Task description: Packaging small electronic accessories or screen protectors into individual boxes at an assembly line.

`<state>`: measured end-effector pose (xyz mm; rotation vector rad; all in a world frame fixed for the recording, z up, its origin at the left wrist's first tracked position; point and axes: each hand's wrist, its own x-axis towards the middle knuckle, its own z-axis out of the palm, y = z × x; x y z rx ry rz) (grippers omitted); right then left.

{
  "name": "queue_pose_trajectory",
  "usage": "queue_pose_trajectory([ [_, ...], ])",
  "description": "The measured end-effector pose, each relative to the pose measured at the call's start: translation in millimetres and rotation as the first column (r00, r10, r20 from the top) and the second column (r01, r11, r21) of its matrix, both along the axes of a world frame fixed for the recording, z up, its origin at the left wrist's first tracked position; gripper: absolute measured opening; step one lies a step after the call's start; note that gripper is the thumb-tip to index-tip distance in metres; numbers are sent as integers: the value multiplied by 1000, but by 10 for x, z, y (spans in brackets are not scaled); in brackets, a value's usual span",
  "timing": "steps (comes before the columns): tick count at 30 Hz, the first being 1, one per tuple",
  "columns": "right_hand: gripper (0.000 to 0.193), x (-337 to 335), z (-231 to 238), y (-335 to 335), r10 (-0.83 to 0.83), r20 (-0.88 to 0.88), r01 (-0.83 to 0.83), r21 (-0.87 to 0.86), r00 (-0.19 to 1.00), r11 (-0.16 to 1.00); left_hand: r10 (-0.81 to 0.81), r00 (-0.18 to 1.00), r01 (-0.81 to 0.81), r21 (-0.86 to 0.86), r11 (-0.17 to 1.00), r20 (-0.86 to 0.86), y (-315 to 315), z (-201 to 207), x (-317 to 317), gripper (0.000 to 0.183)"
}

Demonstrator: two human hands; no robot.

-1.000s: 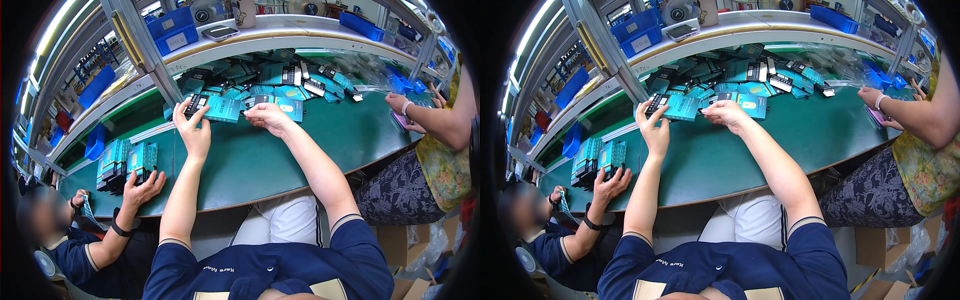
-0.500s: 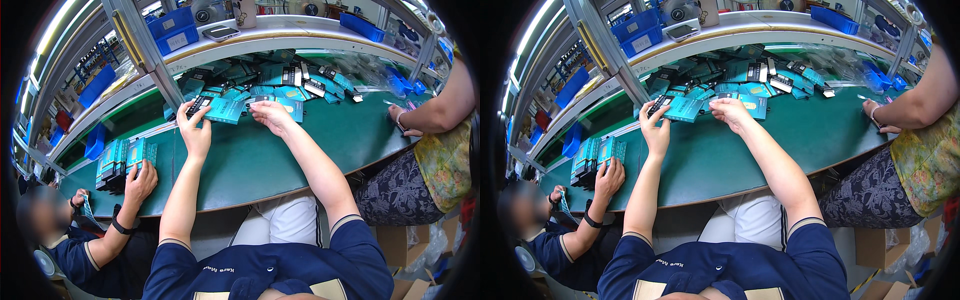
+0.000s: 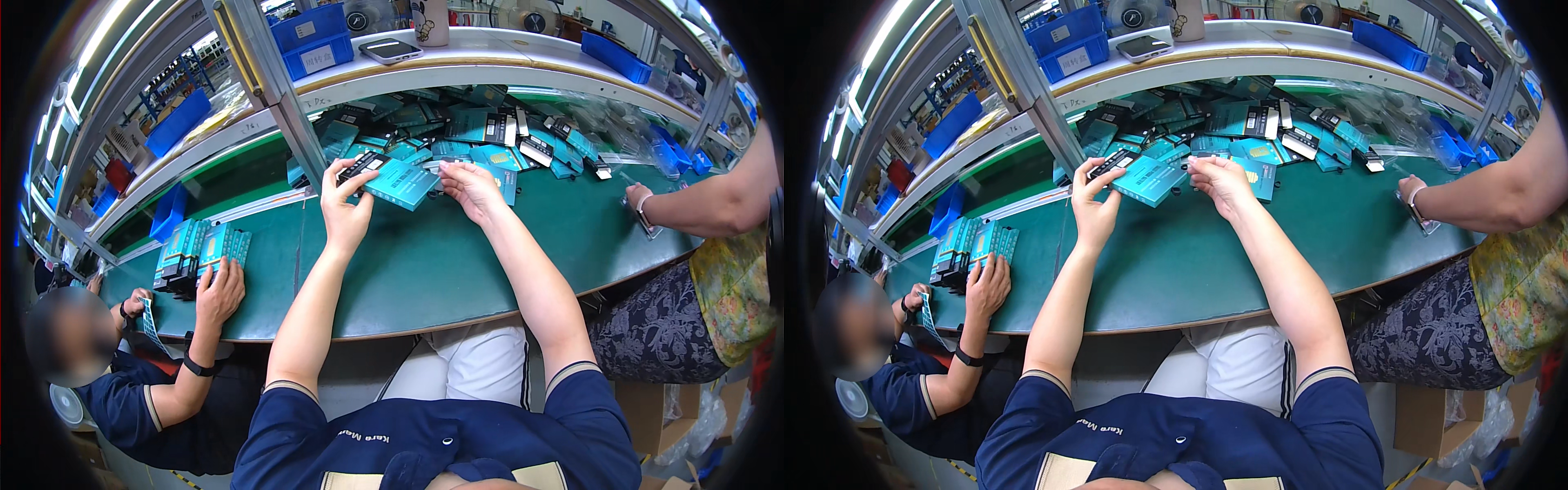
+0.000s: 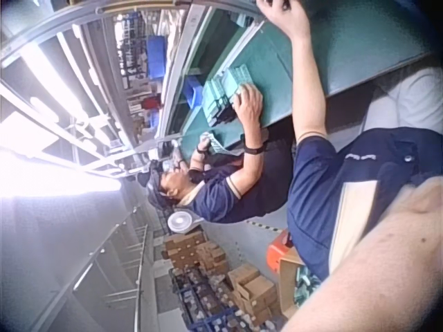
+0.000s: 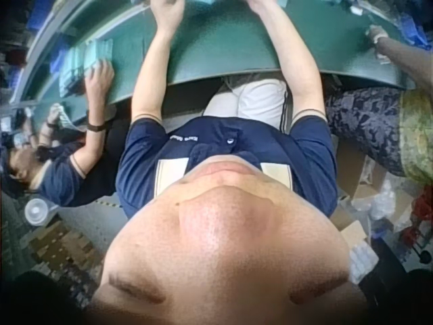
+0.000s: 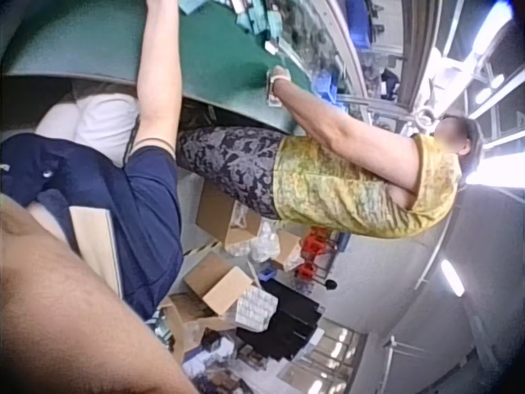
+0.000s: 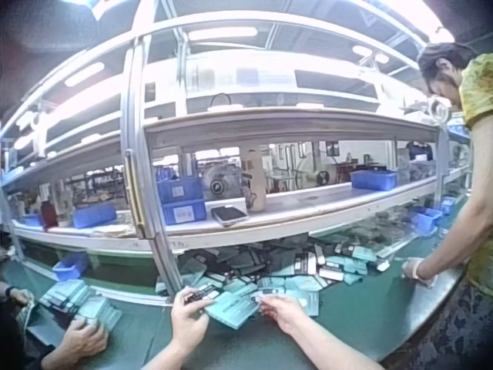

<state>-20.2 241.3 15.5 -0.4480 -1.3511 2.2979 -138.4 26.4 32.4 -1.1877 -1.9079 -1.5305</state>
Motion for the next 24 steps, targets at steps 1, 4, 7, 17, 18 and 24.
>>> queue_pose_trajectory([
  [1, 17, 3, 1, 10, -26, 1, 26, -21, 1000, 999, -34, 999, 34, 2, 999, 30, 2, 17, 24, 34],
  [4, 18, -4, -6, 17, -11, -80, 4, -90, 997, 996, -104, 991, 105, -6, 994, 78, 22, 5, 26, 34],
  [7, 20, -26, -17, -20, 1, -100, -4, -26, 995, 1000, -144, 989, 146, -71, 987, 37, 7, -39, -23, 34],
  [17, 23, 46, -74, 116, -17, -114, 27, 86, 993, 996, -575, 778, 625, -221, 749, 252, 60, -97, 51, 35],
  [18, 24, 31, -84, 110, -10, -129, 28, 144, 992, 989, -598, 759, 650, -246, 719, 259, 65, -86, 44, 35],
  [24, 27, -76, 2, 89, -227, -203, 301, 511, 953, 805, -632, 674, 737, -409, 538, 384, -41, -12, 57, 36],
])
